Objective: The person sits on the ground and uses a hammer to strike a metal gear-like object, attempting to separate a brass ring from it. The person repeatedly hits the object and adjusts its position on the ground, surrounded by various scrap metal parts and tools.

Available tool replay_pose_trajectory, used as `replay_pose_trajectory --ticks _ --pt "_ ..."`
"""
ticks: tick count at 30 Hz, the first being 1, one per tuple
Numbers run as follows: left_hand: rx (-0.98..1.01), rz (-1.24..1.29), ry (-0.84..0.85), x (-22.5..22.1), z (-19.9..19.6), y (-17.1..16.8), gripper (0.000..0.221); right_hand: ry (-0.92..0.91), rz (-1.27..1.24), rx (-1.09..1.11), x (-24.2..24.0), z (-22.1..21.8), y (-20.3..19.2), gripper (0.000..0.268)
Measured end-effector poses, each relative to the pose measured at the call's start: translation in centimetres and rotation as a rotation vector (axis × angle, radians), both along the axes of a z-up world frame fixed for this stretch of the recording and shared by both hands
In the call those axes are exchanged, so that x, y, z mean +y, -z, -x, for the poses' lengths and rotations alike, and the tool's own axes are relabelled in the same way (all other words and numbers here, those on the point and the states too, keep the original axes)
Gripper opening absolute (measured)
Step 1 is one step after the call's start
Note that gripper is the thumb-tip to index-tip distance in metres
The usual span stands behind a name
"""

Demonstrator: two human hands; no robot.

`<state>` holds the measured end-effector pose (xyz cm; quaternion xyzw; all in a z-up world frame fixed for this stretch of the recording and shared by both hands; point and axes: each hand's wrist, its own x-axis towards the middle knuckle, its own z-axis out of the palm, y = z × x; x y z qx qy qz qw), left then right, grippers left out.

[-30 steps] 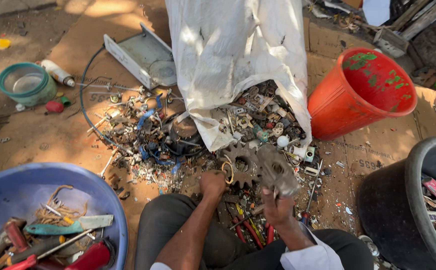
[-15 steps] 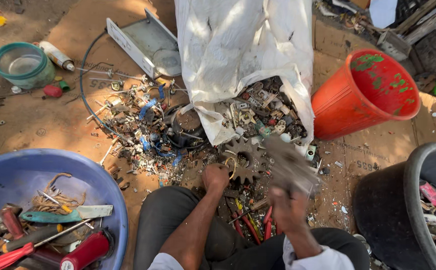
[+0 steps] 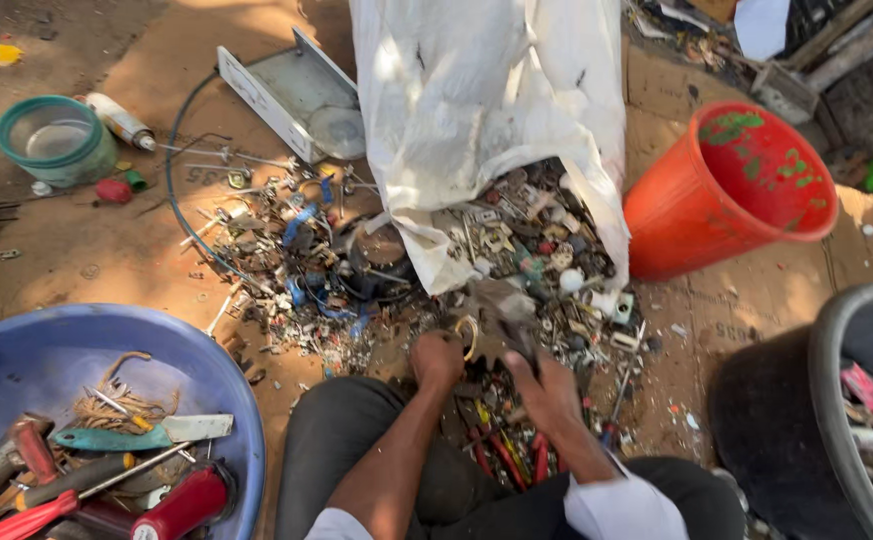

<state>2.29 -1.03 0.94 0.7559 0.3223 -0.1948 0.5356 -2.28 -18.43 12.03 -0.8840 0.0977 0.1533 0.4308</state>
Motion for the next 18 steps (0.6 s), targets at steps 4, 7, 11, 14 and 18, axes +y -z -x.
replay_pose_trajectory --ticks 4,7,11,14,18 --pt "-0.038 -0.039 -0.061 -0.1 0.5 0.7 0.025 -0.210 -0.358 -0.632 -1.1 2.1 -0.7 0.047" --pt "-0.056 -0.029 -0.062 0.1 0.0 1.3 0.026 -0.324 -0.600 -0.939 -0.7 1.5 2.5 0.039" --pt "-0.015 -0.015 -0.086 0.5 0.4 1.8 0.025 -0.179 0.296 0.071 -1.6 0.7 6.4 0.066" --pt "-0.034 0.005 -0.117 0.7 -0.9 1.4 0.023 -0.031 0.262 0.180 -2.6 -1.1 6.7 0.072" --pt "-0.096 -0.037 -0.128 0.2 -0.6 0.8 0.022 0.027 0.162 -0.081 -3.5 0.6 5.2 0.065"
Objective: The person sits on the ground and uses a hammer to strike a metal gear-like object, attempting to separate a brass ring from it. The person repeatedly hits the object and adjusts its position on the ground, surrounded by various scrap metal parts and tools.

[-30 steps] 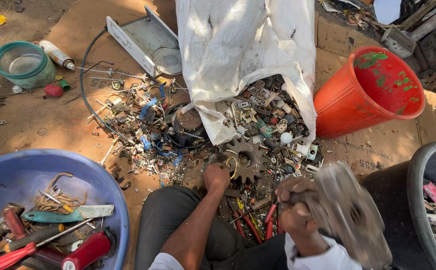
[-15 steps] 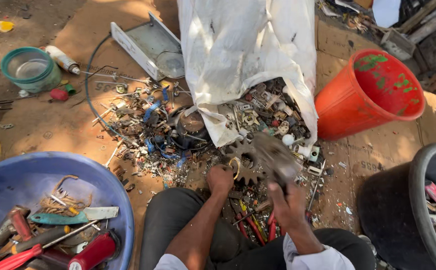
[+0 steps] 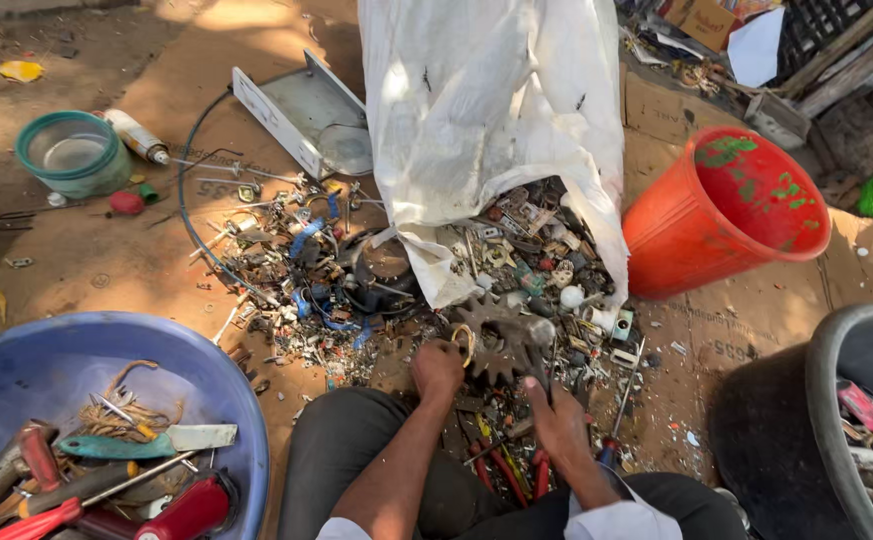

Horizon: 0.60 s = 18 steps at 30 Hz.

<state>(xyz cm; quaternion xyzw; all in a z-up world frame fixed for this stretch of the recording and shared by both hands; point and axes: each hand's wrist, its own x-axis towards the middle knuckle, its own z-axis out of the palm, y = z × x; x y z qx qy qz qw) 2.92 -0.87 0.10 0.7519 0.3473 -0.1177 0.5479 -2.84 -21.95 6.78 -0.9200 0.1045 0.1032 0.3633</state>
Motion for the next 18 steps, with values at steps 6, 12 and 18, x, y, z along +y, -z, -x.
replay_pose_trajectory --ticks 6,12,18 --pt "0.067 0.003 0.012 0.2 1.2 -0.9 0.023 -0.229 0.180 0.001 2.2 1.9 1.3 0.073" --pt "0.008 0.001 -0.027 0.8 1.6 -1.6 0.024 -0.010 -0.061 0.325 0.2 0.1 6.3 0.072" --pt "-0.403 0.019 0.118 0.1 2.5 -2.7 0.028 -0.088 0.001 0.040 -2.0 -0.9 8.8 0.063"
